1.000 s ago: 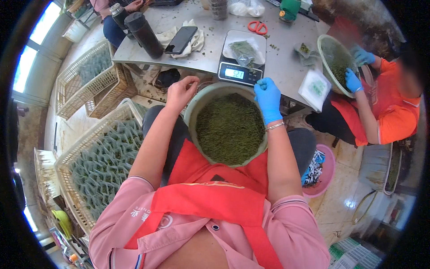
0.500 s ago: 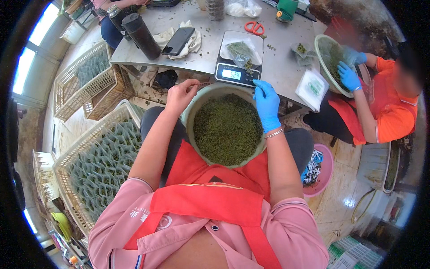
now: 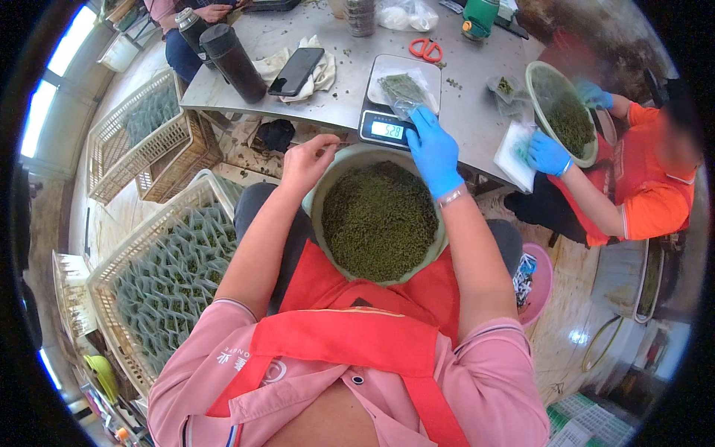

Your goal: The person scoops green tea leaves from a bowl into small plastic bags, weighs each bag on a digital scale, and places the filled bags into a crate. The process is repeated continuously.

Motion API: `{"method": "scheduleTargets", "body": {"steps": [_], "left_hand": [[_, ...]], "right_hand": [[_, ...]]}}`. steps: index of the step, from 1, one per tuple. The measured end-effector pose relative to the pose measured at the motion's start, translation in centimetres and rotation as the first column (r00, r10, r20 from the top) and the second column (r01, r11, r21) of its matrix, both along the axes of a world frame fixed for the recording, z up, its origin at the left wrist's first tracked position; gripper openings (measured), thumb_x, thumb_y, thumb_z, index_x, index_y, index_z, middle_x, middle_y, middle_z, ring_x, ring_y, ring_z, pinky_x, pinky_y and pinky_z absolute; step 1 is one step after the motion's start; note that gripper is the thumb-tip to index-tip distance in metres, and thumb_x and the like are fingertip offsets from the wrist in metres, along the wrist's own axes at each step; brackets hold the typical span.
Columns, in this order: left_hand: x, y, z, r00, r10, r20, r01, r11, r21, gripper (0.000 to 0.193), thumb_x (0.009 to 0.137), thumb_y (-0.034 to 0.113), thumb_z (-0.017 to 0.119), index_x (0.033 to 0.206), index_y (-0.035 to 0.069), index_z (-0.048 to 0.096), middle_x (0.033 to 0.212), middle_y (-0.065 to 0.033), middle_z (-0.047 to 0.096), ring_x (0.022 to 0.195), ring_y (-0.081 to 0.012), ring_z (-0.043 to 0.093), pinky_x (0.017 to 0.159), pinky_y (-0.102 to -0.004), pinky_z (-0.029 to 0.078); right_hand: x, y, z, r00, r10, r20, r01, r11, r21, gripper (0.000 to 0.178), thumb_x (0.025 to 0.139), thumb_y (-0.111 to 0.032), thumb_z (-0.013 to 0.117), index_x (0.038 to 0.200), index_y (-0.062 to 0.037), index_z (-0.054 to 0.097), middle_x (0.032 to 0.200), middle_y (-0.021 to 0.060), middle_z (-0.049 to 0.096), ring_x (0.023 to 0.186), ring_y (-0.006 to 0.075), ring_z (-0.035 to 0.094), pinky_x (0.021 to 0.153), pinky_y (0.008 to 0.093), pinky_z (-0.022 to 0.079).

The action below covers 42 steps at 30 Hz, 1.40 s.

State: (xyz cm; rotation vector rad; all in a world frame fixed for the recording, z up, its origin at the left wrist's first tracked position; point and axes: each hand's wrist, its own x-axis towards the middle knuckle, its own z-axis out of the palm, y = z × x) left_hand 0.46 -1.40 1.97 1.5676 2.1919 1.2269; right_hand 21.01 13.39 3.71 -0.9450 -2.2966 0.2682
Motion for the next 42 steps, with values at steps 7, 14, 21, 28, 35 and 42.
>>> {"method": "scheduleTargets", "body": {"steps": [7,14,21,28,35,42], "left_hand": [[-0.2,2.1,-0.6,0.927,0.142,-0.348,-0.046,0.962,0.27,0.039,0.073,0.027,0.07,0.107,0.01,0.058,0.075,-0.0079,0.065,0.077,-0.0269,0.063,0.08,-0.0367,0.046],[-0.9,2.9,-1.0,0.966,0.229,-0.123,-0.241,0.966,-0.091,0.04,0.075,0.036,0.066,0.108,0.016,0.057,0.072,-0.0093,0.066,0.069,-0.0307,0.064,0.062,-0.041,0.049],[-0.7,2.0,-1.7,0.962,0.147,-0.231,-0.161,0.986,-0.04,0.056,0.073,0.029,0.064,0.125,0.014,0.047,0.089,-0.013,0.066,0.075,-0.0312,0.064,0.064,-0.0428,0.049],[-0.4,2.3,-0.9,0.933,0.053,-0.355,-0.082,0.994,-0.066,0.063,0.068,0.013,0.062,0.128,0.015,0.043,0.085,-0.0138,0.064,0.071,-0.034,0.062,0.061,-0.0437,0.048],[0.1,2.8,-0.7,0.96,0.138,-0.243,-0.13,0.99,0.048,0.052,0.073,0.032,0.069,0.118,0.012,0.052,0.084,-0.0118,0.065,0.073,-0.0305,0.064,0.062,-0.0382,0.049],[-0.6,3.4,-0.4,0.956,0.289,0.045,-0.288,0.957,-0.025,0.056,0.073,0.044,0.07,0.118,0.015,0.054,0.094,-0.0134,0.067,0.086,-0.0281,0.065,0.07,-0.0383,0.05]], "right_hand": [[-4.6,2.5,2.8,0.941,0.064,0.333,-0.13,0.975,0.18,0.02,0.086,-0.023,0.054,0.102,-0.0162,0.063,0.118,0.0041,0.058,0.079,0.03,0.063,0.065,0.0382,0.051],[-8.8,-5.4,5.6,0.9,0.302,0.315,-0.377,0.901,0.215,0.008,0.079,-0.015,0.055,0.082,-0.009,0.06,0.089,0.007,0.061,0.067,0.0267,0.063,0.057,0.0394,0.05],[-10.0,-4.0,0.5,0.831,0.268,0.488,-0.289,0.957,-0.034,0.02,0.08,-0.012,0.051,0.098,-0.0102,0.059,0.103,0.0088,0.06,0.072,0.0317,0.063,0.059,0.0413,0.05],[-10.0,-4.7,-1.5,0.88,0.227,0.416,-0.19,0.973,-0.128,0.028,0.081,-0.012,0.049,0.108,-0.0119,0.055,0.122,0.0136,0.054,0.076,0.0354,0.063,0.062,0.0445,0.052],[-4.6,-2.7,6.3,0.886,0.324,-0.332,-0.456,0.475,-0.753,0.027,0.083,-0.012,0.059,0.109,-0.0067,0.064,0.097,0.0088,0.065,0.069,0.0153,0.062,0.069,0.0286,0.052],[4.8,15.2,2.3,0.738,-0.436,-0.515,-0.081,0.701,-0.709,0.055,0.086,-0.013,0.054,0.138,-0.0113,0.035,0.104,0.0112,0.057,0.07,0.0187,0.063,0.058,0.0295,0.051]]}}
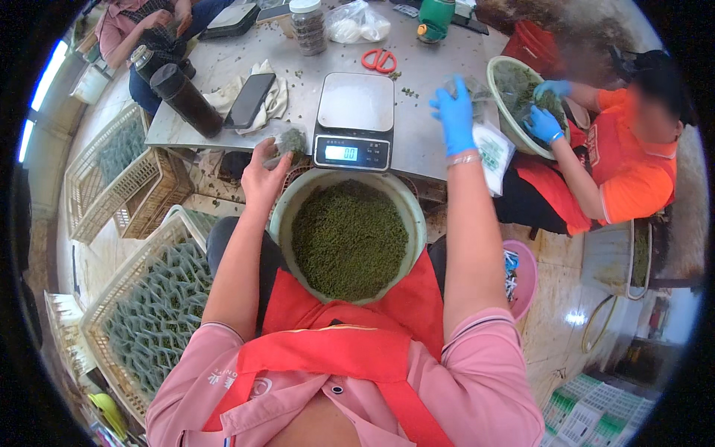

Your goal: The person scoops green tea leaves from a bowl into small plastic bags, weighs each bag on a digital scale, and places the filled bags into a crate. The process is repeated continuously.

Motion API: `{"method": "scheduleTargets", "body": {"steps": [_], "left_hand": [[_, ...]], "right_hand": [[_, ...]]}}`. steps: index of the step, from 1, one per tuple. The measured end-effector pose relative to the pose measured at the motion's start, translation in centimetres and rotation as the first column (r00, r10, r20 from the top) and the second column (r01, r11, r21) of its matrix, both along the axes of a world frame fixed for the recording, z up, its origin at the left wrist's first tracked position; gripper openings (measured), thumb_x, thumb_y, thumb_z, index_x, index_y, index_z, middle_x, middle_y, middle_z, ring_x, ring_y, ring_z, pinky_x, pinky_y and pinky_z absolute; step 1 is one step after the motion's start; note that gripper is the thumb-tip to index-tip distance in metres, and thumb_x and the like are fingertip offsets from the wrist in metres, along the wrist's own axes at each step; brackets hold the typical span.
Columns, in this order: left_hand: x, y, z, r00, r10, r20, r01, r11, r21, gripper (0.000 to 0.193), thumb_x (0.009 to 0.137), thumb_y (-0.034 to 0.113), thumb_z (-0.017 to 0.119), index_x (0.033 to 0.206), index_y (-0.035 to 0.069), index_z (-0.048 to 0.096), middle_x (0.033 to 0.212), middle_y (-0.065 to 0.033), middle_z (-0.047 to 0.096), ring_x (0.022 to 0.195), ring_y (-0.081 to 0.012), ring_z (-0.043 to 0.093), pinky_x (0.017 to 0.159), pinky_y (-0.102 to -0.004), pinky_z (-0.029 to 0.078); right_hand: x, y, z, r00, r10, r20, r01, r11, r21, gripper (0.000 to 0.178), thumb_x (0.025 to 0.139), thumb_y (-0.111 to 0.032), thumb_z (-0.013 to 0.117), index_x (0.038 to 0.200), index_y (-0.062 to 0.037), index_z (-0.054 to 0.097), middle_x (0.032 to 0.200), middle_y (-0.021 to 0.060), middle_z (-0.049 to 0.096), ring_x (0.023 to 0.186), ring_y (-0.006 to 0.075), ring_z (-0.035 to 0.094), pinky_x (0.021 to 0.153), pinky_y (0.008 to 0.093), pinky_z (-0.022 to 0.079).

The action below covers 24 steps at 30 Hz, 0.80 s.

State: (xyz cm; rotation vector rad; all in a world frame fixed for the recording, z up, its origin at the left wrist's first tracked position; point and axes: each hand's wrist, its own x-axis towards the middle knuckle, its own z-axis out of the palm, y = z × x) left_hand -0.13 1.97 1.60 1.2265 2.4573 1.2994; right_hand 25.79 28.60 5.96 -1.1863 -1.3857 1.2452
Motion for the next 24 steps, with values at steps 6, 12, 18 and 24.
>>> {"method": "scheduleTargets", "body": {"steps": [6,12,18,24], "left_hand": [[-0.7,-0.2,0.2,0.992,-0.014,0.129,0.023,0.997,-0.069,0.065,0.072,0.054,0.068,0.12,0.012,0.053,0.086,-0.0135,0.066,0.077,-0.0269,0.064,0.072,-0.0362,0.049],[-1.6,-2.6,-0.1,0.977,0.027,0.213,-0.033,0.999,0.025,0.046,0.087,0.046,0.051,0.115,0.01,0.058,0.082,-0.0168,0.066,0.083,-0.0324,0.064,0.074,-0.0395,0.049],[-5.3,-10.0,4.2,0.982,0.146,0.118,-0.145,0.989,-0.022,0.04,0.09,0.043,0.044,0.111,0.014,0.061,0.088,-0.0185,0.065,0.075,-0.0324,0.065,0.074,-0.0439,0.049],[-15.1,-33.1,6.0,0.74,0.672,0.007,-0.669,0.736,0.106,0.046,0.093,0.049,0.035,0.095,0.014,0.066,0.072,-0.0127,0.065,0.069,-0.031,0.064,0.066,-0.0424,0.049]], "right_hand": [[3.1,9.3,-2.0,0.999,-0.004,-0.045,0.0,0.996,-0.089,0.018,0.086,-0.022,0.055,0.084,-0.0066,0.064,0.066,0.0017,0.057,0.055,0.011,0.054,0.046,0.0261,0.042],[-3.5,-3.7,2.0,0.902,0.086,-0.422,-0.065,0.996,0.064,0.03,0.09,-0.015,0.051,0.113,0.0018,0.06,0.099,0.006,0.063,0.064,0.007,0.049,0.056,0.0208,0.04],[-6.7,-14.1,-3.6,0.864,0.451,-0.222,-0.453,0.89,0.045,0.039,0.092,-0.018,0.046,0.126,0.0016,0.049,0.121,0.0098,0.053,0.107,0.0188,0.051,0.09,0.0321,0.041],[-4.0,-20.2,-1.3,0.916,0.398,-0.049,-0.395,0.916,0.069,0.044,0.094,-0.022,0.04,0.13,0.0026,0.044,0.128,0.0128,0.048,0.105,0.0214,0.049,0.089,0.0343,0.04]]}}
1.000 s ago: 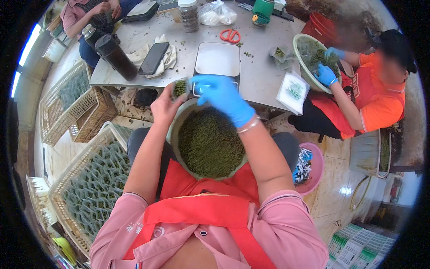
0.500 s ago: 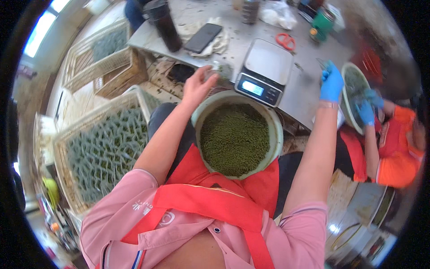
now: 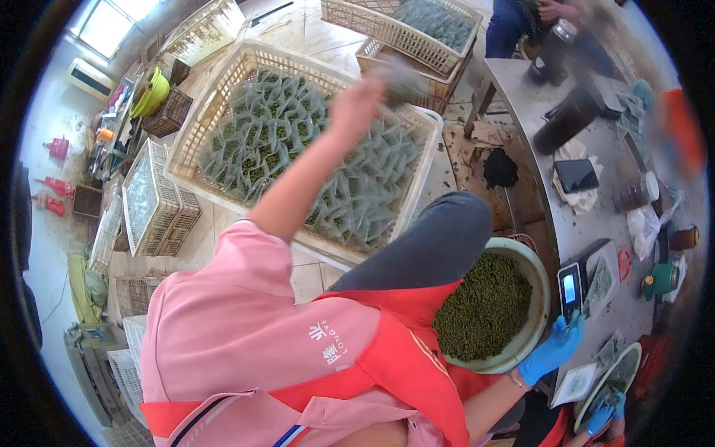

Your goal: The person scoops green tea leaves from a bowl into small plastic bags, weighs each bag on a digital scale, and places the filled bags into a crate. The process is repeated continuously.

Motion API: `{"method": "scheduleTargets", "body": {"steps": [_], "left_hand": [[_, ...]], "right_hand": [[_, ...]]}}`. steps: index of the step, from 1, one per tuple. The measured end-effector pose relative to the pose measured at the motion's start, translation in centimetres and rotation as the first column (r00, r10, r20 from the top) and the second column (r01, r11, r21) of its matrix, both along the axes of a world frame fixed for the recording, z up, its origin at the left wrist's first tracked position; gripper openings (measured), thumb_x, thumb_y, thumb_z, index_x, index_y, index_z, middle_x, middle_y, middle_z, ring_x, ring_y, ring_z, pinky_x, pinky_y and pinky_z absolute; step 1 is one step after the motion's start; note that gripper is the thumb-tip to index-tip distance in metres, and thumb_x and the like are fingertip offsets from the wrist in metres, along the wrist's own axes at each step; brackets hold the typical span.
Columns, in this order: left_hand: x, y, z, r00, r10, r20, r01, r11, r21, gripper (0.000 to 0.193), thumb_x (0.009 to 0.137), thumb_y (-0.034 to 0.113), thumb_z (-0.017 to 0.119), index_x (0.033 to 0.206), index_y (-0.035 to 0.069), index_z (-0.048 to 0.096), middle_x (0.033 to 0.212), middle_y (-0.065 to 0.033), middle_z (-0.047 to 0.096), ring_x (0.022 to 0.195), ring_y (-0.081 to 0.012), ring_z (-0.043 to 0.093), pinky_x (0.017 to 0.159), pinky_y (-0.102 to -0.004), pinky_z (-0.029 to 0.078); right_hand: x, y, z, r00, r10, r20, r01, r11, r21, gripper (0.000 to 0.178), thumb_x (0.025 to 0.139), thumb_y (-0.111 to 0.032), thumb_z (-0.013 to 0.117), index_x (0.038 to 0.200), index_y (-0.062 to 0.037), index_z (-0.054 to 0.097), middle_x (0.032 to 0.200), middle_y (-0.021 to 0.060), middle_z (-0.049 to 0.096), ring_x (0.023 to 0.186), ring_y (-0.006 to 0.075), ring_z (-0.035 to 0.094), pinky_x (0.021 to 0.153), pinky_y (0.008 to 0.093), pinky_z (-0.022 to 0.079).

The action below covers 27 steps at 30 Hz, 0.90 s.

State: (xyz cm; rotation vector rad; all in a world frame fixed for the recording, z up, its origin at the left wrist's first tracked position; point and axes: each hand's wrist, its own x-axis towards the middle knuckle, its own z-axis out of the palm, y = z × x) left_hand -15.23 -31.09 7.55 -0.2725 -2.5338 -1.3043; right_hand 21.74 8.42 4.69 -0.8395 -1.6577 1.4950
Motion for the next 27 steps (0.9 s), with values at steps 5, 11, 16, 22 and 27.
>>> {"method": "scheduleTargets", "body": {"steps": [5,11,16,22,27], "left_hand": [[-5.2,-19.0,4.3,0.83,0.519,-0.202,-0.548,0.694,-0.467,0.047,0.095,0.051,0.023,0.123,0.026,0.051,0.089,-0.013,0.067,0.077,-0.029,0.064,0.07,-0.0418,0.048],[-20.5,-36.9,-3.0,0.91,0.371,-0.187,-0.375,0.539,-0.754,0.048,0.092,0.04,0.033,0.129,0.014,0.047,0.125,-0.0169,0.053,0.111,-0.0367,0.053,0.093,-0.0459,0.042],[-25.5,-48.7,-9.3,0.905,0.416,0.086,-0.027,0.26,-0.965,0.047,0.096,0.026,0.029,0.136,0.002,0.036,0.139,-0.0185,0.038,0.13,-0.0321,0.035,0.108,-0.0396,0.027],[-24.0,-42.0,-8.7,0.861,0.377,0.342,-0.169,0.845,-0.508,0.079,0.089,0.059,0.034,0.144,0.004,0.019,0.147,-0.0157,0.027,0.134,-0.033,0.027,0.108,-0.0397,0.024],[-22.1,-34.1,-6.2,0.911,0.401,-0.094,-0.326,0.563,-0.76,0.079,0.086,0.058,0.045,0.14,0.002,0.029,0.139,-0.0182,0.039,0.121,-0.033,0.046,0.1,-0.041,0.036]], "right_hand": [[1.2,-1.2,-4.1,0.993,0.109,0.035,-0.096,0.96,-0.264,0.042,0.095,-0.023,0.04,0.13,-0.001,0.046,0.125,0.0122,0.051,0.094,0.0186,0.053,0.085,0.032,0.041],[-0.9,-7.3,-3.3,0.965,0.146,0.219,-0.109,0.979,-0.175,0.037,0.093,-0.021,0.044,0.123,-0.0019,0.054,0.116,0.0128,0.059,0.082,0.0165,0.059,0.076,0.028,0.046],[-3.0,-8.5,-3.9,0.921,0.284,0.268,-0.232,0.95,-0.21,0.033,0.092,-0.021,0.05,0.118,-0.0029,0.058,0.104,0.0092,0.065,0.077,0.0157,0.065,0.071,0.0271,0.048],[0.7,-8.2,-11.6,0.602,0.177,0.779,-0.239,0.97,-0.036,0.033,0.08,-0.023,0.064,0.106,-0.0025,0.064,0.089,0.0157,0.067,0.075,0.0233,0.066,0.072,0.0347,0.051],[3.3,-12.6,-15.6,0.27,0.15,0.951,-0.494,0.869,0.003,0.028,0.073,-0.028,0.067,0.09,-0.0056,0.065,0.091,0.0179,0.065,0.089,0.0348,0.062,0.08,0.0437,0.048]]}}
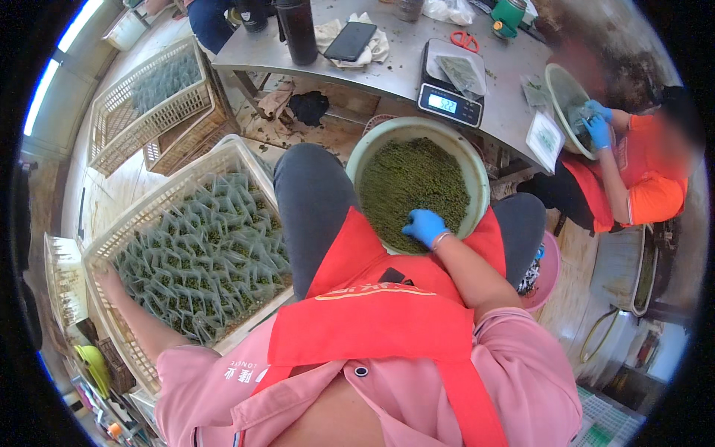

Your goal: The person scoops green tea leaves from a bowl into small plastic bags, weighs each bag on a digital scale, and places the filled bags into a crate. The process is repeated continuously.

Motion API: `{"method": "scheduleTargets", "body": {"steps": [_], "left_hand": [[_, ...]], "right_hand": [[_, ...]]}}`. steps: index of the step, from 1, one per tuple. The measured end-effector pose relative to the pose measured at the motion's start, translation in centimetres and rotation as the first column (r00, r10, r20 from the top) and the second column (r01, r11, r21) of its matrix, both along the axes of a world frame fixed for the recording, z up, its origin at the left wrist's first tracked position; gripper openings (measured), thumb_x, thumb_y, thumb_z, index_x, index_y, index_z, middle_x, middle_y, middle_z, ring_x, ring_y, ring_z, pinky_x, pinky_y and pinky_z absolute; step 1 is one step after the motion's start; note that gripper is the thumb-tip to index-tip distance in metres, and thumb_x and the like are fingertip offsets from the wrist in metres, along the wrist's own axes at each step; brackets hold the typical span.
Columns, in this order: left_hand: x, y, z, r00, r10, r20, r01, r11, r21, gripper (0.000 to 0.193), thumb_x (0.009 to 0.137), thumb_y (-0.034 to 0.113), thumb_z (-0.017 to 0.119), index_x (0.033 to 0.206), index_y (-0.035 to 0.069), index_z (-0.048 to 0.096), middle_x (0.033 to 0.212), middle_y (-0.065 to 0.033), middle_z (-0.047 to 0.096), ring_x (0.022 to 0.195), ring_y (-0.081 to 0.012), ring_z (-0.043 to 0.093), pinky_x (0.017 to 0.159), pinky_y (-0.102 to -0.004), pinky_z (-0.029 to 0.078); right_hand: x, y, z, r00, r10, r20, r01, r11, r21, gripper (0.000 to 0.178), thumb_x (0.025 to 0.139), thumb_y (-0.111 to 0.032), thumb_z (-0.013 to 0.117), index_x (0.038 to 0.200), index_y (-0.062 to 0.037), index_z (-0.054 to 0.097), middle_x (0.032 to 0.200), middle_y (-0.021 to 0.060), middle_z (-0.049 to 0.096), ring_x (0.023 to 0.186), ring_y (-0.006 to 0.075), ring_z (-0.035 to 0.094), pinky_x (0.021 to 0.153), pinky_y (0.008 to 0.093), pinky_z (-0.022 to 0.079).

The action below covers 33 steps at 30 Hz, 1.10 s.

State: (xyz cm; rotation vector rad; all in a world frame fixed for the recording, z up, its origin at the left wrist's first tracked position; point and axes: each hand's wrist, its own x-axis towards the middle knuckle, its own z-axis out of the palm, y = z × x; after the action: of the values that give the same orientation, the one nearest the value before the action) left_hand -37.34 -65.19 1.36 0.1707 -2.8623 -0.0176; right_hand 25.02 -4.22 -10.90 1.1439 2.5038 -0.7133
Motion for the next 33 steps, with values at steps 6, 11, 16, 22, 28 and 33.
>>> {"method": "scheduleTargets", "body": {"steps": [6,11,16,22,28,33], "left_hand": [[11.5,19.5,3.8,0.756,-0.581,-0.304,0.575,0.81,-0.116,0.051,0.081,0.031,0.063,0.124,0.006,0.052,0.114,-0.0153,0.061,0.1,-0.0302,0.059,0.087,-0.0409,0.044],[20.9,33.7,4.6,0.575,-0.814,-0.077,0.814,0.579,-0.047,0.041,0.084,0.029,0.06,0.122,0.014,0.054,0.129,-0.0044,0.053,0.124,-0.0226,0.045,0.111,-0.0418,0.022],[26.5,44.0,5.7,0.211,-0.953,-0.219,0.977,0.214,0.011,0.037,0.082,0.026,0.062,0.116,0.011,0.056,0.122,-0.0072,0.058,0.119,-0.0246,0.05,0.107,-0.0428,0.027],[33.3,52.2,6.3,-0.054,-0.95,-0.306,0.993,-0.085,0.087,0.033,0.076,0.019,0.066,0.108,0.011,0.059,0.117,-0.0053,0.06,0.114,-0.0234,0.052,0.104,-0.0446,0.03],[34.8,57.6,3.5,-0.126,-0.935,-0.332,0.967,-0.19,0.17,0.029,0.078,0.017,0.064,0.106,0.011,0.06,0.113,-0.0045,0.062,0.109,-0.0213,0.056,0.1,-0.0442,0.035],[34.1,62.7,1.3,0.055,-0.906,-0.42,0.925,-0.112,0.363,0.023,0.077,0.018,0.063,0.098,0.009,0.064,0.091,-0.0082,0.066,0.089,-0.0238,0.062,0.093,-0.0409,0.04]], "right_hand": [[0.3,1.1,0.2,0.961,-0.129,-0.244,0.092,0.983,-0.159,0.015,0.074,-0.016,0.065,0.084,-0.005,0.063,0.08,0.017,0.065,0.073,0.033,0.064,0.068,0.0422,0.05],[0.8,5.6,9.1,0.682,-0.629,-0.373,0.28,0.696,-0.661,0.011,0.08,-0.01,0.061,0.085,-0.0003,0.061,0.068,0.0066,0.061,0.052,0.0149,0.06,0.048,0.0259,0.046],[-2.1,14.9,14.5,0.193,-0.768,-0.61,0.049,0.629,-0.776,0.017,0.082,-0.006,0.058,0.098,0.0012,0.06,0.074,0.0061,0.061,0.062,0.0132,0.058,0.057,0.0254,0.048],[-2.0,15.1,13.8,0.02,-0.843,-0.538,0.028,0.538,-0.842,0.024,0.084,-0.008,0.058,0.107,0.0001,0.059,0.083,0.0055,0.062,0.067,0.0137,0.06,0.06,0.0266,0.05],[0.1,9.8,12.7,0.526,-0.601,-0.602,0.217,0.779,-0.588,0.024,0.088,-0.016,0.057,0.107,-0.0031,0.063,0.083,0.0032,0.064,0.058,0.0106,0.06,0.054,0.0226,0.047],[-1.3,12.8,12.9,0.324,-0.315,-0.892,0.405,0.898,-0.17,0.027,0.089,-0.006,0.054,0.115,-0.0057,0.06,0.101,0.0061,0.062,0.058,0.0078,0.056,0.054,0.022,0.048]]}}
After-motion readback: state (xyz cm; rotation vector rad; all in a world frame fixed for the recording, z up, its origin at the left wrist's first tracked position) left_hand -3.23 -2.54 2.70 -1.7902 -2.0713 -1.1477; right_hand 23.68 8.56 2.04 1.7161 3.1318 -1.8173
